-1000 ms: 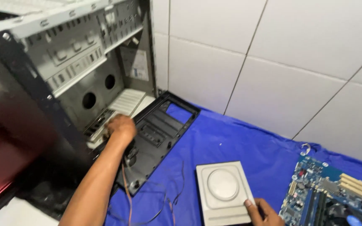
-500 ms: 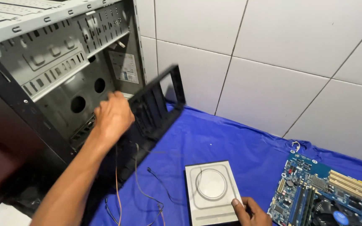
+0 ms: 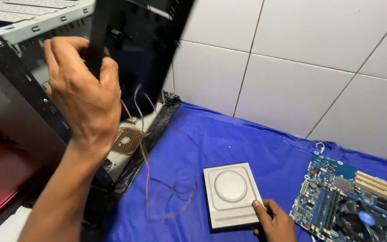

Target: Disassembling a desktop computer to remove the motherboard, power supply, and optical drive, then unscrewing the drive casing to clean the internal lens with a brush.

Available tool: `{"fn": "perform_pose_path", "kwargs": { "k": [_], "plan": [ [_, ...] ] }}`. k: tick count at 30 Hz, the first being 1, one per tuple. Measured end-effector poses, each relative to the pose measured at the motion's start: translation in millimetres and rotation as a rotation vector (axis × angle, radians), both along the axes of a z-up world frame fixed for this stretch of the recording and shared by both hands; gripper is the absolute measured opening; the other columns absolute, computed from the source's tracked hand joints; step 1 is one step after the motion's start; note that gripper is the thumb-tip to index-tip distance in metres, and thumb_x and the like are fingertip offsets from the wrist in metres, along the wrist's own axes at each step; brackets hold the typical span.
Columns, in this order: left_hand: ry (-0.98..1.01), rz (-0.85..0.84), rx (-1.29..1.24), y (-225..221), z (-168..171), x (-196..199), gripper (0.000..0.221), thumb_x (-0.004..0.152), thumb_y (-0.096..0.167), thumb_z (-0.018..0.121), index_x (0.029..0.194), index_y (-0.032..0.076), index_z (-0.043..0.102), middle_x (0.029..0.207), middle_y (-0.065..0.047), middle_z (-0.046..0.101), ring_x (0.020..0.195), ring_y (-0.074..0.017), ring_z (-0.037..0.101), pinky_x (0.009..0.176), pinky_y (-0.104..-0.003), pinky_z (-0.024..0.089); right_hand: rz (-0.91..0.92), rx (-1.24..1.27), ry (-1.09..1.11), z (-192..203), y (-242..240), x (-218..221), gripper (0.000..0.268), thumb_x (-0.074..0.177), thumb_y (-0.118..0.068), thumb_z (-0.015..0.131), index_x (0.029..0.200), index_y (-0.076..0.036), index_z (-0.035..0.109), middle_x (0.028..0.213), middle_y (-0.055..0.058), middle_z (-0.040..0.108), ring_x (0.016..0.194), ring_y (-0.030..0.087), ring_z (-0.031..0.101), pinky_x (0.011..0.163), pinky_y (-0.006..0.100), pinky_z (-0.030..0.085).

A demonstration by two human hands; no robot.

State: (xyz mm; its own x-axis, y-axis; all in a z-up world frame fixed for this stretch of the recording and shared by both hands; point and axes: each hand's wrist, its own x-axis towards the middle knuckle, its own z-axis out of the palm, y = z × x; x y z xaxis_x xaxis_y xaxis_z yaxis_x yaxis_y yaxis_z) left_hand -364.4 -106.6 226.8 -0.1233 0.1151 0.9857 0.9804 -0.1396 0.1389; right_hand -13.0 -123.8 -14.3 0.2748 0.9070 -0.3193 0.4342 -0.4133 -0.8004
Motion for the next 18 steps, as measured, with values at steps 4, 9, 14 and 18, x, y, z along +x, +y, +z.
{"fn": "perform_pose_path", "kwargs": {
  "k": [4, 9, 14, 18],
  "plan": [
    [0.038, -0.043, 0.187, 22, 2, -2, 0.024, 0.088, -0.014, 0.069, 0.101, -0.008, 0.049, 0.099, -0.02, 0.054, 0.087, -0.0372, 0.059, 0.067, -0.049, 0.052, 0.028, 0.024, 0.003, 1, -3, 3, 0.031, 0.093, -0.039, 0.067, 0.097, -0.01, 0.08, 0.069, 0.01, 0.073, 0.052, 0.025, 0.078, 0.063, 0.027, 0.053],
    [-0.097, -0.015, 0.34, 74, 4, -20, 0.03, 0.094, 0.001, 0.072, 0.109, -0.004, 0.047, 0.106, -0.025, 0.054, 0.085, -0.0434, 0.066, 0.068, -0.054, 0.057, 0.044, 0.061, 0.044, -5, -1, 4, 0.031, 0.094, -0.035, 0.068, 0.096, -0.007, 0.079, 0.069, 0.012, 0.073, 0.05, 0.026, 0.076, 0.056, 0.029, 0.056],
    [-0.156, -0.131, 0.287, 93, -62, -23, 0.022, 0.089, -0.002, 0.067, 0.096, 0.0, 0.047, 0.093, -0.016, 0.053, 0.083, -0.0356, 0.055, 0.071, -0.048, 0.044, 0.028, 0.007, 0.009, 0, -2, 2, 0.033, 0.094, -0.04, 0.067, 0.096, -0.009, 0.079, 0.069, 0.01, 0.067, 0.053, 0.025, 0.077, 0.059, 0.028, 0.051],
    [-0.255, -0.183, 0.228, 117, -144, -36, 0.016, 0.087, -0.003, 0.065, 0.093, -0.002, 0.051, 0.094, -0.017, 0.053, 0.086, -0.0363, 0.054, 0.078, -0.047, 0.045, 0.014, -0.049, -0.096, 6, -1, -2, 0.033, 0.095, -0.046, 0.065, 0.094, -0.016, 0.079, 0.067, 0.004, 0.068, 0.053, 0.02, 0.081, 0.062, 0.025, 0.048]
  ]
}}
